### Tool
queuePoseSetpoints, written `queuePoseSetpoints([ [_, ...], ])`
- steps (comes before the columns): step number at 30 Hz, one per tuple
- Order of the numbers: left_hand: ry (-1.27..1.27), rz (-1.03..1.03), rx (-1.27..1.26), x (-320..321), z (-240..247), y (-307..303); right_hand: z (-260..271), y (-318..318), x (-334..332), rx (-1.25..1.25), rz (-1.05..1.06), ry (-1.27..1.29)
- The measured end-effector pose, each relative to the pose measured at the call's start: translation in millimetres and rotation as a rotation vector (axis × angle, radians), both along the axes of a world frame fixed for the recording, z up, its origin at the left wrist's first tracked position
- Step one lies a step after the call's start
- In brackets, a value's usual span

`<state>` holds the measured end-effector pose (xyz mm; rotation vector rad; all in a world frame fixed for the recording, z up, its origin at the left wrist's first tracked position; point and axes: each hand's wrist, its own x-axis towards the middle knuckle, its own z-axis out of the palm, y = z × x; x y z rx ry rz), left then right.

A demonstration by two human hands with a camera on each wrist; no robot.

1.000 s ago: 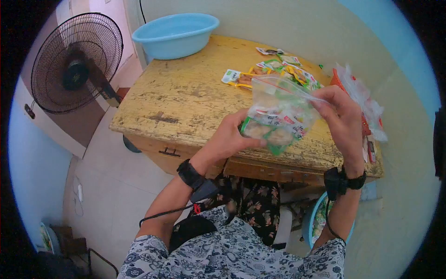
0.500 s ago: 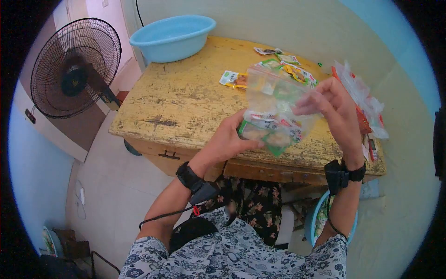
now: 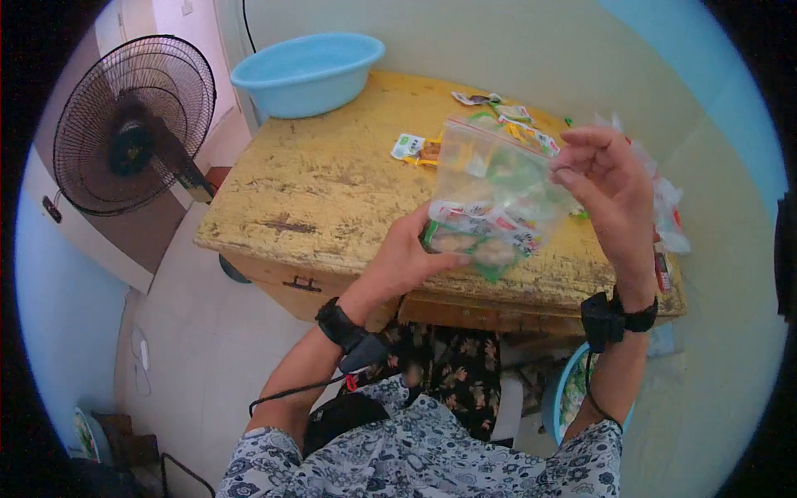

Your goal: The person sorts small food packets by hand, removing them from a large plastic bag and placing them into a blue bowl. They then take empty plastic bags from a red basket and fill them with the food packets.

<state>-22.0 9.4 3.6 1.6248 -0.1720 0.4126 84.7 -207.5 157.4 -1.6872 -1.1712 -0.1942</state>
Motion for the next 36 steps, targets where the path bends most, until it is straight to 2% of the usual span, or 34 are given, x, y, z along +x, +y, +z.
queuePoseSetpoints([
  [2, 0.007, 0.033, 0.019, -0.8, 0.9, -0.6, 0.5, 3.4, -6.1, 0.028, -0.017, -0.003],
  [5, -0.01, 0.04, -0.002, 0.5, -3.1, -0.8, 0.5, 1.5, -7.1, -0.056, -0.081, 0.019],
  [11, 0.038, 0.056, 0.038, 1.0, -3.5, -1.9, 11.1, -6.7, 0.9, -0.43, -0.111, -0.043],
  [14, 0.025, 0.034, -0.007, 5.2, -9.1, -1.6, 11.7, 2.3, 6.0, -0.384, -0.063, -0.121],
  [17, 0.062, 0.05, 0.002, 2.9, -6.9, -1.5, 14.5, 7.8, 23.6, -0.379, 0.144, -0.189],
  [20, 0.037, 0.026, -0.035, 1.5, -4.8, -2.5, 20.5, 13.3, 16.3, -0.374, 0.093, -0.063],
  [23, 0.007, 0.043, 0.009, 3.5, -7.2, -2.3, 8.3, 15.7, 13.1, -0.254, 0.174, 0.092],
  [26, 0.076, 0.027, 0.023, 4.5, -7.1, -1.1, -4.7, 15.7, 19.4, -0.181, 0.121, 0.062],
  [29, 0.077, 0.069, 0.071, 3.0, -2.5, -2.7, -4.0, 16.4, 23.8, -0.262, 0.001, -0.278],
  [32, 0.004, 0.092, 0.086, 0.4, 2.1, -5.2, -3.8, 19.8, 19.8, -0.272, -0.009, -0.214],
  [35, 0.067, 0.045, 0.064, -0.8, 2.2, -4.4, -8.4, 22.0, 28.8, -0.191, 0.079, -0.224],
  [36, 0.088, 0.032, 0.066, -1.7, 3.1, -4.4, -11.4, 21.7, 34.6, -0.217, 0.096, -0.151],
])
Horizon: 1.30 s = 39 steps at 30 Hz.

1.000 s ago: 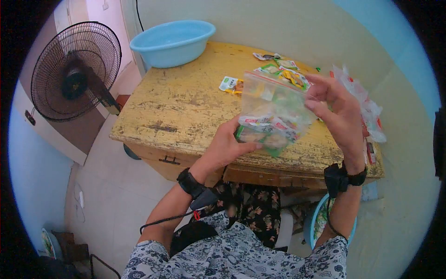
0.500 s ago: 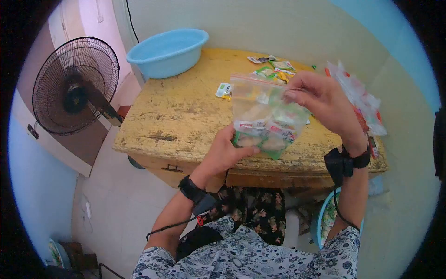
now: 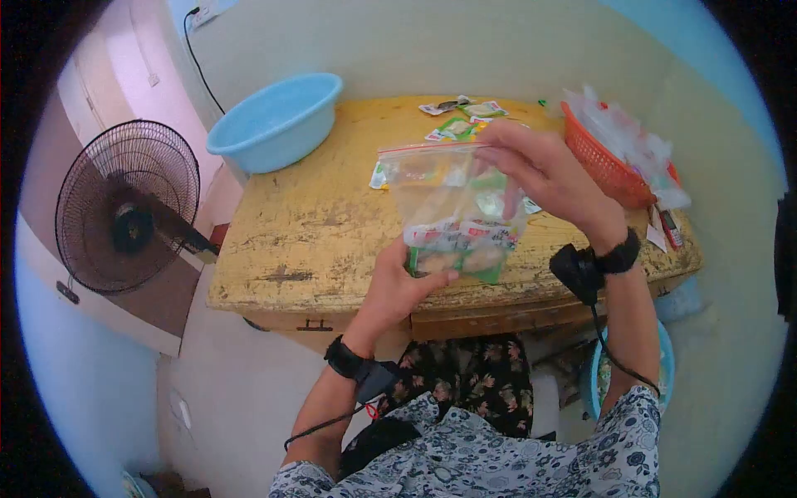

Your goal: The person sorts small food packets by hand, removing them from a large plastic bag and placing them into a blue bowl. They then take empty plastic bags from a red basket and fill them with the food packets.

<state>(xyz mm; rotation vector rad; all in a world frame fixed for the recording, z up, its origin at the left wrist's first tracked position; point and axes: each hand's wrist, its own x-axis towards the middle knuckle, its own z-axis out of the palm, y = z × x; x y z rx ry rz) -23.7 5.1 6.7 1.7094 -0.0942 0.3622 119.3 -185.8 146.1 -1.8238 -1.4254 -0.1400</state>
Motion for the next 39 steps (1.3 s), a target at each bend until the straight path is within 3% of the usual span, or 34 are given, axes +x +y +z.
queuePoseSetpoints([
  [11, 0.02, -0.065, -0.021, 1.3, -5.5, 1.1, -25.4, 1.8, 44.0, -0.456, 0.117, 0.564],
  [17, 0.024, -0.003, 0.078, -1.3, -8.1, 1.4, -63.1, 3.0, 66.5, -0.37, 0.232, 0.427],
  [20, -0.036, 0.034, -0.046, 5.8, -19.2, 2.2, -66.6, 0.3, 61.9, -0.37, 0.201, 0.509],
  [25, -0.234, 0.037, -0.302, 2.3, 7.8, -14.5, -55.9, -0.2, 50.4, -0.479, 0.17, 0.52],
  [27, -0.267, 0.053, -0.193, 3.6, 7.9, -12.2, -58.7, 0.1, 53.9, -0.508, 0.168, 0.479],
  [29, -0.24, 0.049, 0.068, 6.2, 0.9, 1.7, -64.0, 1.9, 57.8, -0.524, 0.172, 0.452],
  [32, -0.234, 0.083, 0.168, 13.9, -15.4, 11.2, -69.6, 0.3, 52.1, -0.413, 0.144, 0.557],
  [35, -0.001, -0.006, -0.029, 10.7, -15.8, 11.4, -74.7, -1.7, 59.6, -0.357, 0.062, 0.273],
  [38, 0.058, -0.011, -0.088, 6.1, -2.9, 7.4, -60.8, -0.3, 48.0, -0.094, -0.19, 0.132],
  [39, 0.068, -0.012, -0.09, 5.4, -1.0, 7.4, -53.7, 0.1, 43.1, -0.039, -0.132, 0.153],
])
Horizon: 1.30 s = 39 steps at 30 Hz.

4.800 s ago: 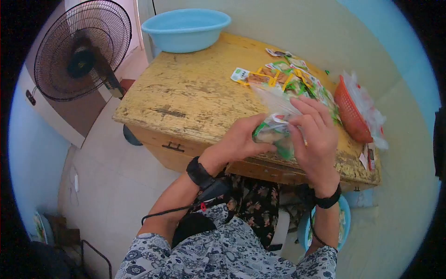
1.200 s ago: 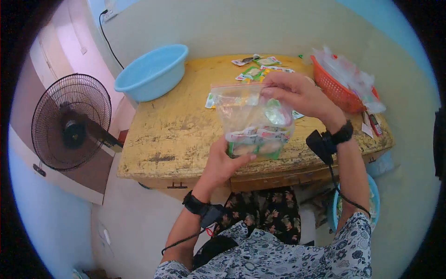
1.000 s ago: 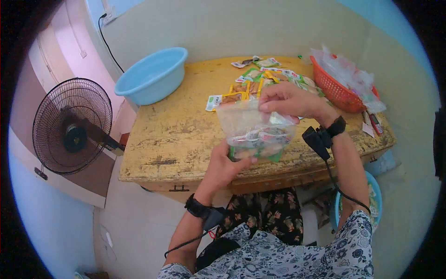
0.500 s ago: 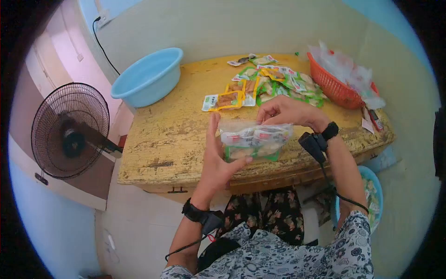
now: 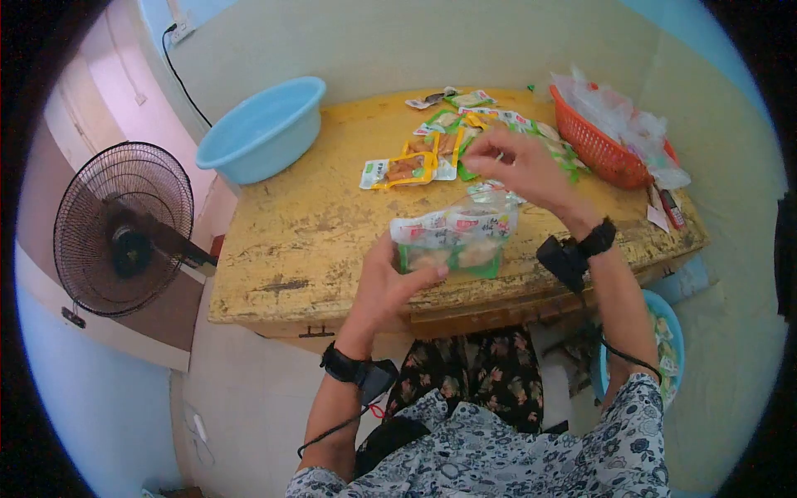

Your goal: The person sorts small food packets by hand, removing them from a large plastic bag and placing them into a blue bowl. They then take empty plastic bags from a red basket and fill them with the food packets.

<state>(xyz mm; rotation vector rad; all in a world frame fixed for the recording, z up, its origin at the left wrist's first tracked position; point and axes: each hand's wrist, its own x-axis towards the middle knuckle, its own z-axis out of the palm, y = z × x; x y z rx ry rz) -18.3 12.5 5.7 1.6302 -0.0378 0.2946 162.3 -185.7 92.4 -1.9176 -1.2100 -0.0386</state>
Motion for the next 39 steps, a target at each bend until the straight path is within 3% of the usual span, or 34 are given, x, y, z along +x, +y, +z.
queuePoseSetpoints([
  [2, 0.02, -0.004, 0.0, -0.5, 2.7, 2.2, 15.2, 2.1, -9.2, 0.125, 0.104, 0.037],
  [5, -0.014, 0.002, 0.072, -1.1, 3.0, 3.1, 18.9, 4.1, -34.7, -0.081, 0.252, -0.035],
  [8, -0.026, -0.005, 0.038, -1.0, 5.5, 2.0, 17.8, 3.8, -34.9, -0.355, 0.179, -0.053],
  [17, -0.026, -0.049, 0.046, 0.3, -2.3, 1.6, -0.5, -6.5, -32.4, -0.229, 0.216, -0.112],
  [25, -0.051, -0.008, -0.013, 4.9, -11.0, 2.5, -24.1, -43.0, -48.8, 0.02, -0.054, 0.092],
  [32, -0.049, 0.107, 0.163, 3.0, -13.4, -5.7, -62.7, -169.8, -113.5, 0.35, -0.396, 0.582],
  [36, -0.056, 0.11, 0.247, 7.7, -17.0, -7.0, -102.0, -242.5, -162.2, 0.399, -0.701, 0.575],
  [39, -0.068, 0.098, 0.245, 8.2, -24.4, -5.4, -155.8, -286.4, -184.8, 0.449, -0.81, 0.627],
])
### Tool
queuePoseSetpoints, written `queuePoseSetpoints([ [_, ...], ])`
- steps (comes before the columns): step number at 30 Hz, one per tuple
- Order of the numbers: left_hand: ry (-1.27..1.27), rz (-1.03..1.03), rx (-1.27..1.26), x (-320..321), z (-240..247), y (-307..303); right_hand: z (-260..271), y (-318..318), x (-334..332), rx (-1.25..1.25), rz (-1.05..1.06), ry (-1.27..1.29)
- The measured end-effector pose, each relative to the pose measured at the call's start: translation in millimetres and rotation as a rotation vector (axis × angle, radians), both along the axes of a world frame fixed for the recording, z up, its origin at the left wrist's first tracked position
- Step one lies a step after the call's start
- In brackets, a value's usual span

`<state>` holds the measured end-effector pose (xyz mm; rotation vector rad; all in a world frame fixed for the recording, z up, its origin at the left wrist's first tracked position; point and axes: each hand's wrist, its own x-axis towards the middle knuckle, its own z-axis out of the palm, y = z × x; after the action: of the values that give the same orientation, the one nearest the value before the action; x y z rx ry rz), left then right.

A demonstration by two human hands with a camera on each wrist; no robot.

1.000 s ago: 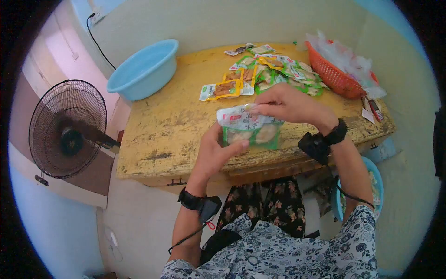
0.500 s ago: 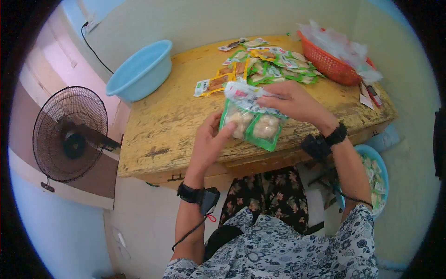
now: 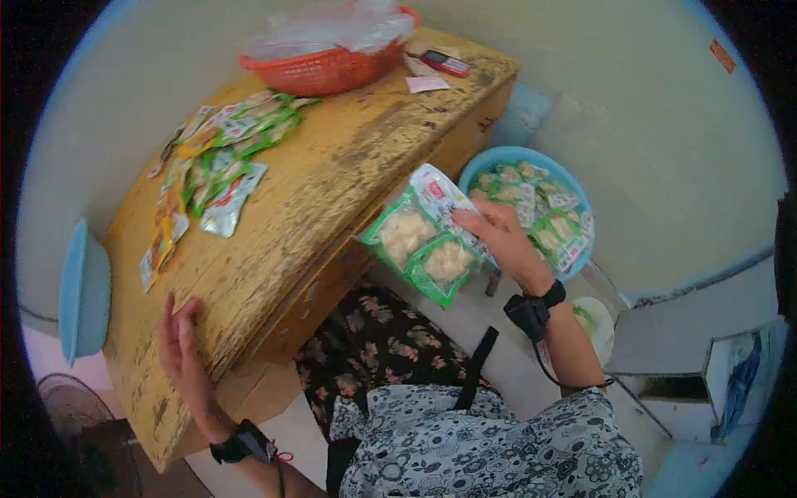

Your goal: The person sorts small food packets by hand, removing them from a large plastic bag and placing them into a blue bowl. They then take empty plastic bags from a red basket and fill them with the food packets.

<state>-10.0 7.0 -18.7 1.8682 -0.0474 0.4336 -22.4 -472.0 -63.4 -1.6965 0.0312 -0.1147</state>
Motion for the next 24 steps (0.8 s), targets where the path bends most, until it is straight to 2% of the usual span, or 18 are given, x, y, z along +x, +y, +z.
queuePoseSetpoints([
  [4, -0.015, 0.052, 0.053, -2.1, 6.1, -8.6, -52.1, -38.7, -15.3, 0.32, -0.247, 0.057],
  [7, 0.027, 0.099, 0.022, 0.0, 7.2, -4.9, -88.3, -65.2, -27.4, 0.462, -0.469, 0.033],
  [9, 0.02, 0.102, 0.091, -4.3, 14.2, -9.1, -115.0, -85.5, -31.2, 0.532, -0.617, 0.006],
  [12, 0.031, 0.133, 0.156, -3.5, 12.7, -16.9, -133.7, -115.6, -19.8, 0.521, -0.771, 0.073],
  [15, 0.024, 0.139, 0.211, -4.4, 13.9, -16.4, -145.8, -151.2, -9.6, 0.415, -0.824, -0.003],
  [16, 0.02, 0.14, 0.226, -4.1, 13.5, -13.8, -146.5, -160.9, -3.0, 0.465, -0.827, -0.017],
  [19, 0.043, 0.177, 0.189, -1.9, 4.2, -9.5, -146.0, -192.8, 37.5, 0.444, -0.84, -0.052],
  [20, 0.055, 0.197, 0.164, -0.1, 3.1, -7.9, -145.2, -201.8, 43.9, 0.375, -0.914, -0.011],
  [23, 0.068, 0.217, 0.117, 1.5, -0.2, -1.2, -163.7, -246.7, 69.5, 0.259, -0.883, -0.07],
  [24, 0.056, 0.197, 0.121, 1.5, 0.7, -1.3, -168.1, -253.6, 85.3, 0.304, -0.902, -0.169],
])
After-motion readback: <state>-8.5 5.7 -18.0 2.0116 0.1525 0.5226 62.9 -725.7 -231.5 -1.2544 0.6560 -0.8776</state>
